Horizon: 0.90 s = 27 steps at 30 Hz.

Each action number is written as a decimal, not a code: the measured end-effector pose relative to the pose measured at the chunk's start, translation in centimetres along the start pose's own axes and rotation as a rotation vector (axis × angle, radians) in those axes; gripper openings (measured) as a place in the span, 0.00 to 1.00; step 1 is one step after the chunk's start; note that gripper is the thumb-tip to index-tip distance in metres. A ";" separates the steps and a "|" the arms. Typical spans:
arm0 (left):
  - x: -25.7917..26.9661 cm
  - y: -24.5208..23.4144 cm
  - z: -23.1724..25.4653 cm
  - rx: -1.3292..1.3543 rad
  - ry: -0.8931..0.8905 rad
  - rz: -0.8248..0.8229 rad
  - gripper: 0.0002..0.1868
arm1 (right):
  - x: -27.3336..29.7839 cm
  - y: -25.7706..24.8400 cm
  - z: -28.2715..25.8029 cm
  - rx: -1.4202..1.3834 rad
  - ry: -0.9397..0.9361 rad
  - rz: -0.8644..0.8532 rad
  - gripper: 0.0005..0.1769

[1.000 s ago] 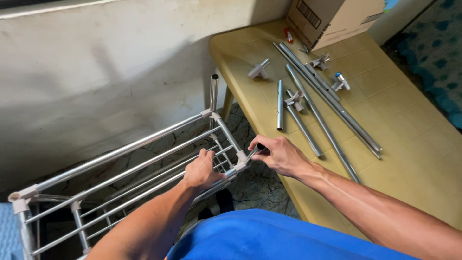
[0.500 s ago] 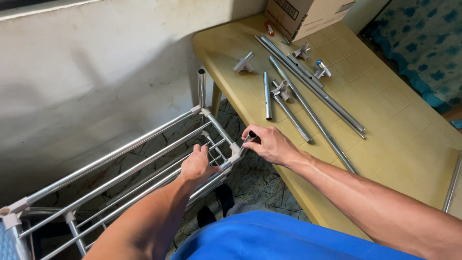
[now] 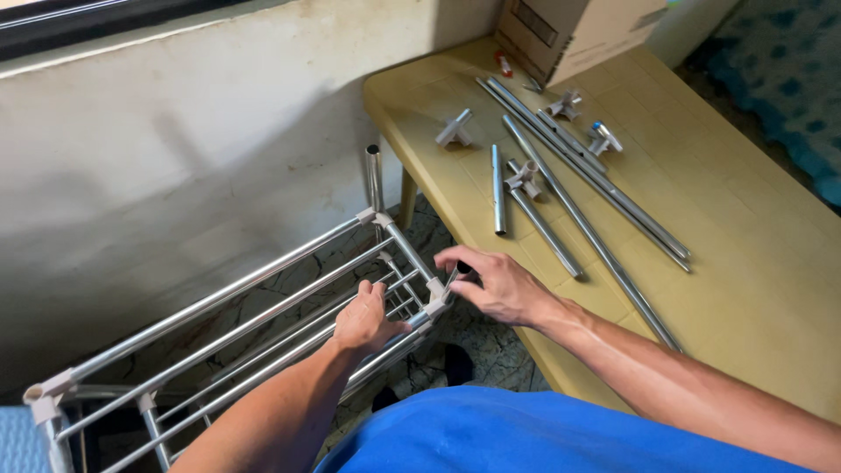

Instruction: The person assembles a metal frame structure by inserting metal poles into white plastic connectors. They repeatedly align and push the poles into the connectors to build the frame.

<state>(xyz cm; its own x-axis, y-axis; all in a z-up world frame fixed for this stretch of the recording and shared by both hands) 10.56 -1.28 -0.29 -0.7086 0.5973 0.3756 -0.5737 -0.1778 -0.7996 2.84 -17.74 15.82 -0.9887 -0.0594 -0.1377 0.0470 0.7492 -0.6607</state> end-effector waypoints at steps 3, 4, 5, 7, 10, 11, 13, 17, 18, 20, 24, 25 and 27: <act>-0.7 0.6 -0.7 0.007 -0.019 -0.003 0.45 | -0.2 0.6 1.5 -0.042 0.116 -0.049 0.14; -1.1 0.7 -0.8 0.008 -0.024 -0.006 0.46 | -0.2 0.5 2.1 -0.031 0.163 -0.055 0.13; -1.3 0.9 -1.0 0.014 -0.023 0.000 0.47 | -0.4 0.5 2.5 -0.005 0.182 -0.069 0.13; -1.7 1.0 -1.3 0.027 -0.018 0.010 0.49 | -0.8 0.6 3.2 0.047 0.222 -0.093 0.14; -1.9 1.3 -1.8 0.032 -0.054 -0.008 0.54 | -1.4 0.3 3.2 0.079 0.156 -0.115 0.15; -1.8 1.5 -1.8 0.035 -0.056 -0.013 0.57 | -1.6 0.4 2.4 0.091 0.045 -0.152 0.16; -1.5 1.5 -1.7 0.040 -0.058 -0.021 0.62 | -1.9 0.8 0.8 0.114 -0.178 -0.225 0.17; -0.7 1.3 -1.2 0.034 -0.039 0.013 0.59 | -1.7 1.9 2.1 -0.001 -0.082 -0.364 0.13; -0.7 1.3 -1.2 0.034 -0.061 0.009 0.57 | -1.8 1.8 2.2 0.003 -0.079 -0.337 0.13; -0.8 1.3 -1.2 0.036 -0.095 -0.002 0.54 | -1.8 1.5 2.6 0.024 -0.033 -0.278 0.13; -0.6 0.8 -1.1 0.040 -0.141 0.001 0.55 | -1.5 1.2 3.0 0.033 0.071 -0.163 0.16; -0.6 0.8 -0.9 0.037 -0.138 0.002 0.55 | -1.3 0.9 3.1 0.022 0.092 -0.128 0.17; -0.2 0.8 -0.7 0.069 -0.119 0.022 0.54 | -0.9 1.0 2.9 0.009 0.109 -0.138 0.17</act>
<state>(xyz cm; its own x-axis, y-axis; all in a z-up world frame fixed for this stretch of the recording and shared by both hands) 10.49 -0.95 -1.36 -0.7627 0.4963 0.4147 -0.5817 -0.2459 -0.7754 4.18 -18.90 13.15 -0.9954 -0.0890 0.0347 -0.0891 0.7332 -0.6741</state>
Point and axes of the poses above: each hand's wrist, its own x-axis away from the middle knuckle, its own y-axis out of the palm, z = x × y, the point moved 10 cm from there along -x, towards the middle knuckle, and after that the axes turned 3 degrees about y, right-handed, at the moved point
